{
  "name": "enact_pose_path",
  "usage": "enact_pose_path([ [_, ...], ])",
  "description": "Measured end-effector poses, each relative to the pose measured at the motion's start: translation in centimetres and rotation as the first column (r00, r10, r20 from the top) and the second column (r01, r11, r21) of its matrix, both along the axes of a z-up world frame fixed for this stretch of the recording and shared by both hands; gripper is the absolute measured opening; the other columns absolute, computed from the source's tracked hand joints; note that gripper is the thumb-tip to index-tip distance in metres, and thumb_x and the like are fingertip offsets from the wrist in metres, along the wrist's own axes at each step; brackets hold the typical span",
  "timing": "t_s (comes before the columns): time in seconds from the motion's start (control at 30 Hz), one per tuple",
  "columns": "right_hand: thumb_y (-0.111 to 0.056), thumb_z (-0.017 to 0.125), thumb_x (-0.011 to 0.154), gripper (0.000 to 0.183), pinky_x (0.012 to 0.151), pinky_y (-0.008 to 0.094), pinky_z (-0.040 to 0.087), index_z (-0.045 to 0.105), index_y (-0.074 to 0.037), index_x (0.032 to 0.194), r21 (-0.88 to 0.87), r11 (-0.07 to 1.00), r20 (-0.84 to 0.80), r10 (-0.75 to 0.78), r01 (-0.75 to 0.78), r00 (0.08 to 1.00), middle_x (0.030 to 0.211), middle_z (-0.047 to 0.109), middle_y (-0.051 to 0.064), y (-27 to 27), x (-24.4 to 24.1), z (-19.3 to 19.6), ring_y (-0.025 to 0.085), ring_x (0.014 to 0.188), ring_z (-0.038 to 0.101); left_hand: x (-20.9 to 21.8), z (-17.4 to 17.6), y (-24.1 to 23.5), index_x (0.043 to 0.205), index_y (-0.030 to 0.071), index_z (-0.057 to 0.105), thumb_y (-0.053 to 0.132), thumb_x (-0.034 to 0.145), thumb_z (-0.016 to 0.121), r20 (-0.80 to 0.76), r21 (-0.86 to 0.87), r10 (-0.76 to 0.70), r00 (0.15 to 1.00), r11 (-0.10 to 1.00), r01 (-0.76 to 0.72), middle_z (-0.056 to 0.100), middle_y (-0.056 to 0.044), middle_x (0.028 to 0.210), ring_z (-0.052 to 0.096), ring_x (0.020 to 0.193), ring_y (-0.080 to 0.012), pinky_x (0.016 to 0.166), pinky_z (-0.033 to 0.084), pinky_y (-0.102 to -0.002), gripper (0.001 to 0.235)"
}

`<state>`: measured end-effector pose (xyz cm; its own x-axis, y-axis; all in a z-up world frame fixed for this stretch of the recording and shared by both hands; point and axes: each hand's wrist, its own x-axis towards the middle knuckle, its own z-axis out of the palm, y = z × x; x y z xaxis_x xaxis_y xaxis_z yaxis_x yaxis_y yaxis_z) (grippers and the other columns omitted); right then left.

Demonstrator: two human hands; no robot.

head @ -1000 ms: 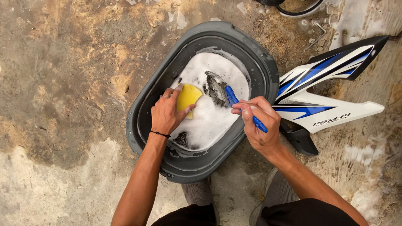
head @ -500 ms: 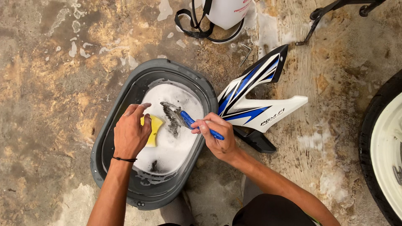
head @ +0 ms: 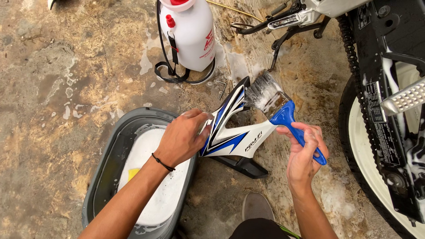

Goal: The person scrubs a motorcycle's rear chain and swingarm area using a blue brush and a yellow sponge with soapy water from a bucket. They also clean detached white plastic fairing parts. The person then assembles a pressure sprayer, connects the nozzle, and tests the spray function.

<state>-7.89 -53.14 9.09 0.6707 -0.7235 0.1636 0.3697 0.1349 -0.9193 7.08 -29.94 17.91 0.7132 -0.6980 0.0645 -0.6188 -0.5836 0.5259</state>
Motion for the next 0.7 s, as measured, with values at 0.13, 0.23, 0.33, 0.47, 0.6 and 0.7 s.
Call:
enact_pose_path([
  [0.13,-0.015,0.044,0.107,0.029,0.101,0.046,0.060,0.060,0.008,0.117,0.210,0.973,0.067,-0.114,0.098,0.991,0.116,0.059,0.016,-4.2,0.4,-1.8,0.031,0.099,0.070,0.5,-0.2,-5.3,0.112,0.005,0.071,0.016,0.089,0.066,-0.160,0.150,-0.122,0.979,0.978,0.147,0.071,-0.014,0.105,0.072,0.081,-0.0339,0.077,0.057,-0.047,0.027],
  [0.23,-0.020,0.047,0.103,0.034,0.102,0.042,0.059,0.060,0.004,0.123,0.486,0.871,0.117,-0.149,0.074,0.982,0.116,0.062,0.022,-6.4,1.3,-3.4,0.030,0.102,0.070,1.2,-0.8,-8.0,0.109,0.006,0.074,0.015,0.085,0.069,-0.137,0.135,-0.209,0.968,0.965,0.227,0.073,-0.015,0.107,0.072,0.086,-0.0361,0.079,0.057,-0.048,0.026],
  [0.33,-0.020,0.053,0.098,0.035,0.105,0.042,0.058,0.060,0.002,0.124,0.678,0.733,0.152,-0.216,0.057,0.964,0.120,0.062,0.018,-7.9,2.6,-4.5,0.030,0.109,0.070,2.2,-1.5,-10.9,0.109,0.006,0.073,0.016,0.084,0.070,-0.166,0.175,-0.199,0.966,0.958,0.227,0.075,-0.015,0.105,0.073,0.090,-0.0361,0.081,0.057,-0.048,0.027],
  [0.47,-0.015,0.060,0.097,0.034,0.112,0.041,0.057,0.060,0.002,0.126,0.814,0.580,0.206,-0.274,-0.010,0.939,0.122,0.062,0.019,-8.5,2.7,-5.5,0.032,0.120,0.067,3.1,-3.3,-14.0,0.107,0.003,0.073,0.017,0.088,0.070,-0.131,0.160,-0.205,0.970,0.961,0.224,0.075,-0.017,0.105,0.073,0.092,-0.0350,0.082,0.058,-0.046,0.024],
  [0.6,-0.013,0.065,0.095,0.036,0.108,0.040,0.054,0.061,0.003,0.127,0.832,0.555,0.183,-0.298,0.014,0.937,0.125,0.062,0.019,-8.8,2.8,-5.7,0.029,0.122,0.067,3.8,-4.7,-16.7,0.108,-0.001,0.073,0.014,0.088,0.069,-0.056,0.065,-0.221,0.974,0.972,0.224,0.075,-0.019,0.104,0.074,0.089,-0.0315,0.082,0.058,-0.043,0.025],
  [0.7,-0.010,0.067,0.096,0.036,0.109,0.036,0.057,0.061,0.001,0.131,0.840,0.540,0.230,-0.256,-0.059,0.939,0.127,0.063,0.018,-9.5,2.2,-6.4,0.024,0.120,0.067,4.6,-5.8,-18.0,0.111,-0.002,0.071,0.017,0.090,0.069,-0.098,0.045,-0.173,0.980,0.983,0.178,0.075,-0.018,0.102,0.076,0.078,-0.0286,0.077,0.060,-0.041,0.029],
])
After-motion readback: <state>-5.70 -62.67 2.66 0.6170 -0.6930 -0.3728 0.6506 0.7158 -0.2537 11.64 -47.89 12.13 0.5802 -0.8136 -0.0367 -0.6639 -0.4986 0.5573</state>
